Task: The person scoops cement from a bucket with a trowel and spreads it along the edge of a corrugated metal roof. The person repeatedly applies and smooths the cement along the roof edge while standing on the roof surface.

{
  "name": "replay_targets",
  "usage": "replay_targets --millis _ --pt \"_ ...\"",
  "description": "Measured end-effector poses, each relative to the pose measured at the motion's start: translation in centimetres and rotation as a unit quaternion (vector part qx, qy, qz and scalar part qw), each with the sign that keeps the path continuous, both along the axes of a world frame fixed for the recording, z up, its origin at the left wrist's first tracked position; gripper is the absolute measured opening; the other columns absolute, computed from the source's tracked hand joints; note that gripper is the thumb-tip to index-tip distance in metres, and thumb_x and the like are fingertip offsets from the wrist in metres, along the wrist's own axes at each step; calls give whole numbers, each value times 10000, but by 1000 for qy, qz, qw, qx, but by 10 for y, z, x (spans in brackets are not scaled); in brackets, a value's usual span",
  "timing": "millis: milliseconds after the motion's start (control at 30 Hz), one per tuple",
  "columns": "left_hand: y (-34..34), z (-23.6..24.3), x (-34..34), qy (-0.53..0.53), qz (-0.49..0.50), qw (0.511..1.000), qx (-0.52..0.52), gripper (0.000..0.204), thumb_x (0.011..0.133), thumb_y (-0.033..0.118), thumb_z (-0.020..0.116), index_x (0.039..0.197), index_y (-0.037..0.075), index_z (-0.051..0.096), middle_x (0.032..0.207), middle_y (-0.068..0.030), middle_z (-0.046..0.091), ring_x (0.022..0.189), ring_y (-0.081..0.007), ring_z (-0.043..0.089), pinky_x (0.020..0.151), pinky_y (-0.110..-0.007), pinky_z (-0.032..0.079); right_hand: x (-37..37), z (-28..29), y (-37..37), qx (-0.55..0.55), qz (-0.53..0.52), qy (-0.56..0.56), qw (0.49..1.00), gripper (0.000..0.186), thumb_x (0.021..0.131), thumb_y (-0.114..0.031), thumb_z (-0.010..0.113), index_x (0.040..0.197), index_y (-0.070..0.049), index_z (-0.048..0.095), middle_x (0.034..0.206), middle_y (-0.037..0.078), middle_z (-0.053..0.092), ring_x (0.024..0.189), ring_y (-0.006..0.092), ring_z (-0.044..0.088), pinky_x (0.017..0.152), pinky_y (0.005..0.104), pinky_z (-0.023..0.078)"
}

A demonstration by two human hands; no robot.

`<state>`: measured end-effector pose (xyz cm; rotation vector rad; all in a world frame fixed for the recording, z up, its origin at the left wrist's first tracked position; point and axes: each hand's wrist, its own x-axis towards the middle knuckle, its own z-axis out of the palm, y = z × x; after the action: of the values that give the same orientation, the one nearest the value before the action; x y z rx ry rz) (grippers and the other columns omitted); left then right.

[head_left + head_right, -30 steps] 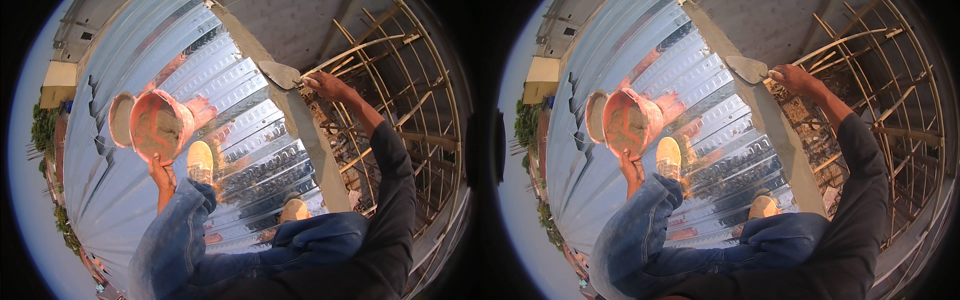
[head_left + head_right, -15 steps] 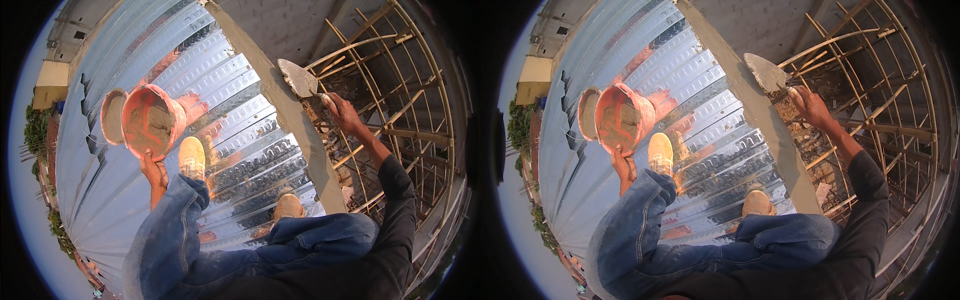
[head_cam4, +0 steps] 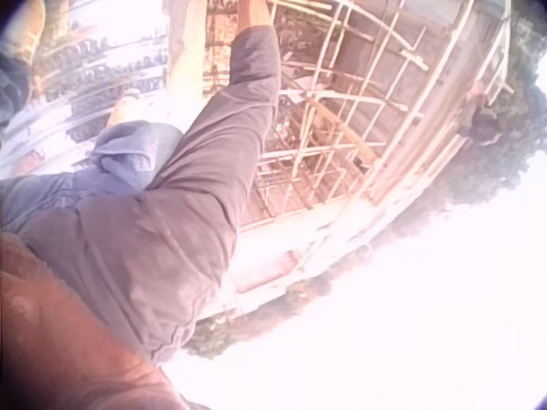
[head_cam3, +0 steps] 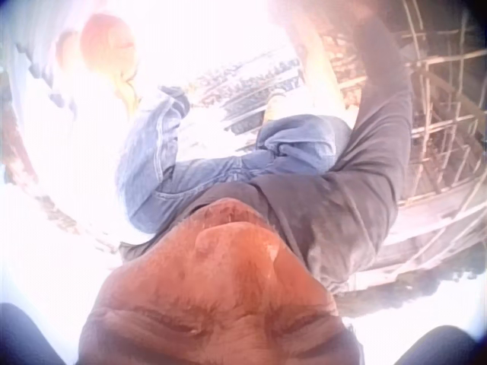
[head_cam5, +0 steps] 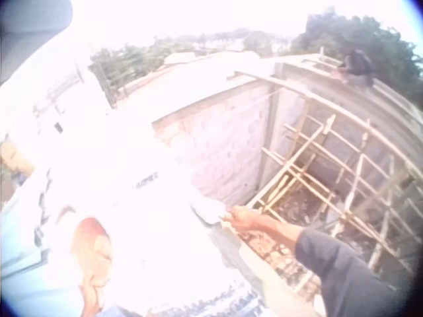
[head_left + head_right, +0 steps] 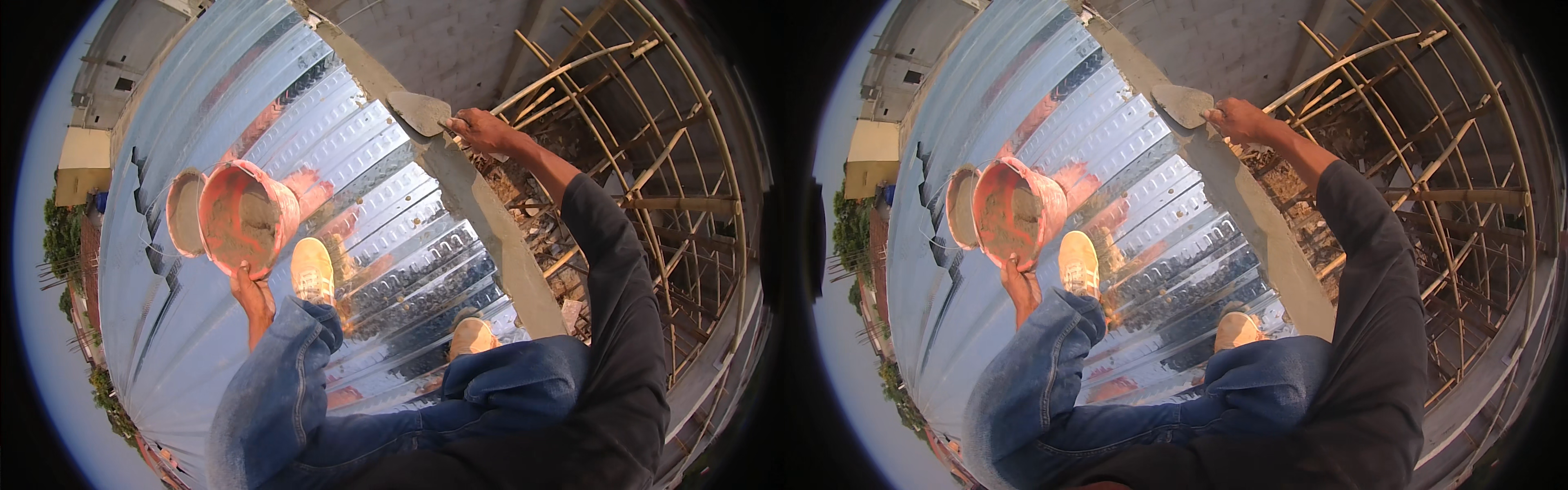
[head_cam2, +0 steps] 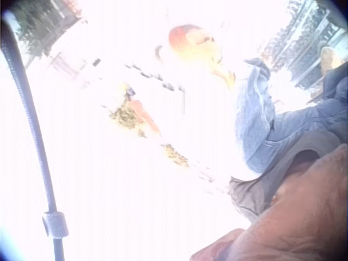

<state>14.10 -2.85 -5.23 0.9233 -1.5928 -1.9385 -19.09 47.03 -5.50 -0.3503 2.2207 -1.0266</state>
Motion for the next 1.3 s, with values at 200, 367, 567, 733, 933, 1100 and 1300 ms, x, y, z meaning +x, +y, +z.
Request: replay_targets --millis 200,367,567,733,933,1100,1300 --pt "-6 1 4 3 8 1000 0 398 1074 150 581 1424 -36 545 1391 -161 630 1249 -294 661 1024 -458 593 -4 0 -6 83 85 109 987 522 1077 -416 583 1077 88 721 1004 313 758 953 475 749 883 570 577" --pt "-3 2 -2 2 15 1000 3 364 1062 136 601 1382 -33 559 1352 -173 638 1205 -298 679 979 -457 614 20 -2 12 102 34 176 978 474 1032 -377 610 1099 77 731 1029 329 756 1022 499 738 926 565 575" --pt "2 6 -13 -14 -3 1000 -18 337 1055 126 609 1352 -31 573 1302 -171 649 1151 -289 695 945 -440 624 51 -12 11 96 58 128 985 427 1018 -310 579 1230 56 637 1037 346 735 1015 520 721 921 588 565" --pt "-12 20 2 -31 -12 997 -67 314 1050 117 616 1326 -29 585 1260 -170 659 1105 -282 708 915 -427 634 47 7 7 18 -20 226 974 422 1038 -295 596 1293 41 573 1145 316 689 1078 482 685 939 564 534" --pt "45 53 -50 -18 -41 985 -169 194 1049 94 652 1216 -3 631 1079 -66 685 932 -159 673 805 -332 576 57 79 -7 -52 98 329 938 397 1045 -263 659 1346 -35 536 1161 241 687 1045 466 696 864 554 546" --pt "74 80 -85 -13 -65 940 -334 223 1065 147 715 898 54 600 824 41 539 766 -52 448 651 -260 377 80 120 -88 63 249 324 910 390 1066 -383 645 1261 -46 648 1117 179 753 905 399 761 786 506 616" --pt "92 83 -102 -11 -129 919 -373 390 1075 224 742 781 84 528 731 71 469 702 -44 386 613 -254 314 94 96 -148 64 335 329 881 144 918 -98 686 931 20 768 922 224 784 891 383 801 760 490 649"
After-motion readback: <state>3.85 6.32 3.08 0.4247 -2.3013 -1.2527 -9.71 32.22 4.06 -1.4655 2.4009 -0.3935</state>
